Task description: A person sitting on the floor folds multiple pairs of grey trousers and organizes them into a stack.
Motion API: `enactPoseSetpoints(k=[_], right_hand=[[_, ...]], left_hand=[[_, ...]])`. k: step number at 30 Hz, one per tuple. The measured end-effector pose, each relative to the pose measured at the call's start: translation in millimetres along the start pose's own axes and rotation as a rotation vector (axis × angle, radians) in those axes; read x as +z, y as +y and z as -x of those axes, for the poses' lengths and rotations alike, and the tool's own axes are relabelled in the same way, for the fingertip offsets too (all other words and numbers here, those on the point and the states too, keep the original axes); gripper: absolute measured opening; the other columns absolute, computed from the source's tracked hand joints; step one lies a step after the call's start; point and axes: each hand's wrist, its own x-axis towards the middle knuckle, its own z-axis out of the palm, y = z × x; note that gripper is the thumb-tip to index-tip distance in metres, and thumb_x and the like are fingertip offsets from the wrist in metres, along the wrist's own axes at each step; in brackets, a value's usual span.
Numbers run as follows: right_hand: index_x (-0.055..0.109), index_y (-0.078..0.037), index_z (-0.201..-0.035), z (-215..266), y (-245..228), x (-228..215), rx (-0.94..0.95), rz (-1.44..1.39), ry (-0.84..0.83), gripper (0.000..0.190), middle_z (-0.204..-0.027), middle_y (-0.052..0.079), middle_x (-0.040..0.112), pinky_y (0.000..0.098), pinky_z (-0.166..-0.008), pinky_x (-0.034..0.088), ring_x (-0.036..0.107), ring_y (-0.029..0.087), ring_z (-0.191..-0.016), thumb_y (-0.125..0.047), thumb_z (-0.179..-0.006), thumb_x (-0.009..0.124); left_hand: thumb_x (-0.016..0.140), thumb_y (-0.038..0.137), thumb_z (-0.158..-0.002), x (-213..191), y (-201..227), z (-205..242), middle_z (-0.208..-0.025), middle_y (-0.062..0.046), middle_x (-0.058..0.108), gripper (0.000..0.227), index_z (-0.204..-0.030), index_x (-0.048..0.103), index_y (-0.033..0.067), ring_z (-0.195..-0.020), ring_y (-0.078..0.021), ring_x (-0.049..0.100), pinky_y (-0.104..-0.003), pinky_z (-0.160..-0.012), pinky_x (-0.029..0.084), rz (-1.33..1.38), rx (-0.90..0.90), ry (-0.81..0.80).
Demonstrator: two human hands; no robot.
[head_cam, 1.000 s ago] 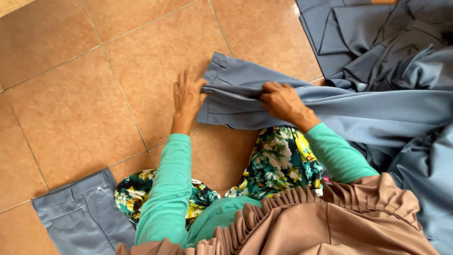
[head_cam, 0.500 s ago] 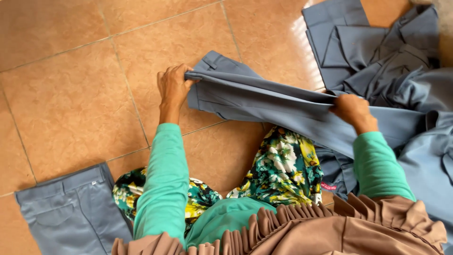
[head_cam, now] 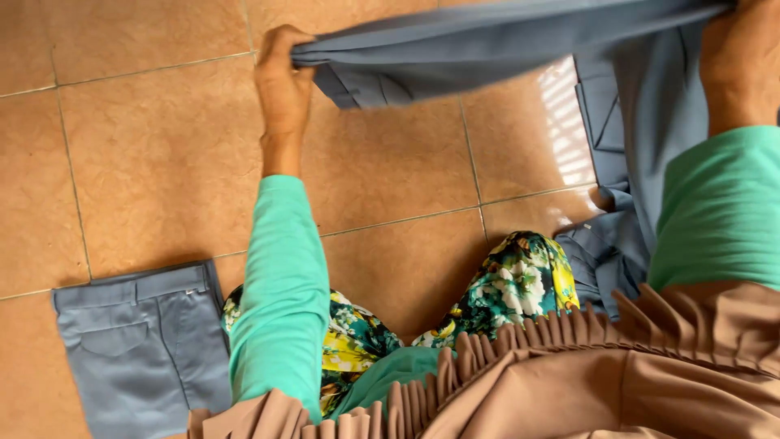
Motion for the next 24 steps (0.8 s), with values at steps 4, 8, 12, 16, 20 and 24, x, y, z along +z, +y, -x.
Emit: enactPoseSetpoints(k=[4,8,12,16,20,24], right_hand=[[0.057,-0.029,-0.07,3,-60,73,-0.042,0.728,0.182,0.016,-0.059,-0.004,0.06,0.0376,-0.035,0.05,0.068,0.025,-0.05,-0.031,-0.082,0.068],[0.069,-0.014,-0.101,105,-151,166,-0.251,0.252,0.212,0.015,-0.077,0.004,0.068,0.0371,-0.044,0.048,0.065,0.025,-0.056,-0.016,-0.087,0.07],[0.068,-0.016,-0.116,250,-192,289,-0.289,0.185,-0.239,0.023,-0.08,0.001,0.072,0.0306,-0.054,0.057,0.073,0.016,-0.066,-0.025,-0.095,0.063],[0.076,-0.007,-0.097,265,-265,259,-0.203,-0.074,-0.639,0.021,-0.127,-0.001,0.059,0.0434,-0.081,0.065,0.066,0.03,-0.106,-0.013,-0.091,0.056],[0.074,-0.009,-0.098,259,-310,270,-0.184,-0.202,-0.683,0.022,-0.122,0.002,0.061,0.0456,-0.085,0.063,0.069,0.032,-0.102,-0.024,-0.091,0.059],[0.065,-0.017,-0.08,245,-383,237,-0.222,-0.254,-0.451,0.018,-0.098,-0.006,0.058,0.0402,-0.069,0.063,0.071,0.022,-0.087,-0.035,-0.086,0.067]], left_hand=[[0.07,-0.027,-0.076,-66,-39,54,-0.127,-0.02,0.063,0.05,-0.112,0.063,0.0075,-0.131,-0.0357,0.054,-0.042,-0.108,0.045,-0.185,-0.089,0.023],[0.059,-0.026,-0.074,-119,-90,153,-0.126,-0.016,0.058,0.046,-0.107,0.064,0.0055,-0.13,-0.0361,0.052,-0.042,-0.11,0.047,-0.513,-0.13,-0.095],[0.069,-0.017,-0.077,-159,-156,277,-0.105,-0.001,0.061,0.038,-0.096,0.061,0.0145,-0.125,-0.0214,0.057,-0.03,-0.103,0.054,-0.84,-0.246,-0.342],[0.062,-0.009,-0.089,-198,-208,366,-0.133,0.001,0.063,0.038,-0.105,0.061,0.0244,-0.145,-0.0284,0.044,-0.044,-0.117,0.041,-0.997,-0.745,-0.531],[0.068,0.002,-0.095,-202,-176,334,-0.165,-0.019,0.034,0.053,-0.144,0.052,0.0154,-0.151,-0.0442,0.025,-0.06,-0.12,0.023,-1.239,-1.008,-0.504],[0.054,0.062,-0.1,-156,9,217,-0.096,-0.011,0.079,0.057,-0.099,0.083,0.0122,-0.111,-0.0342,0.071,-0.043,-0.095,0.053,-0.226,-1.265,-0.649]])
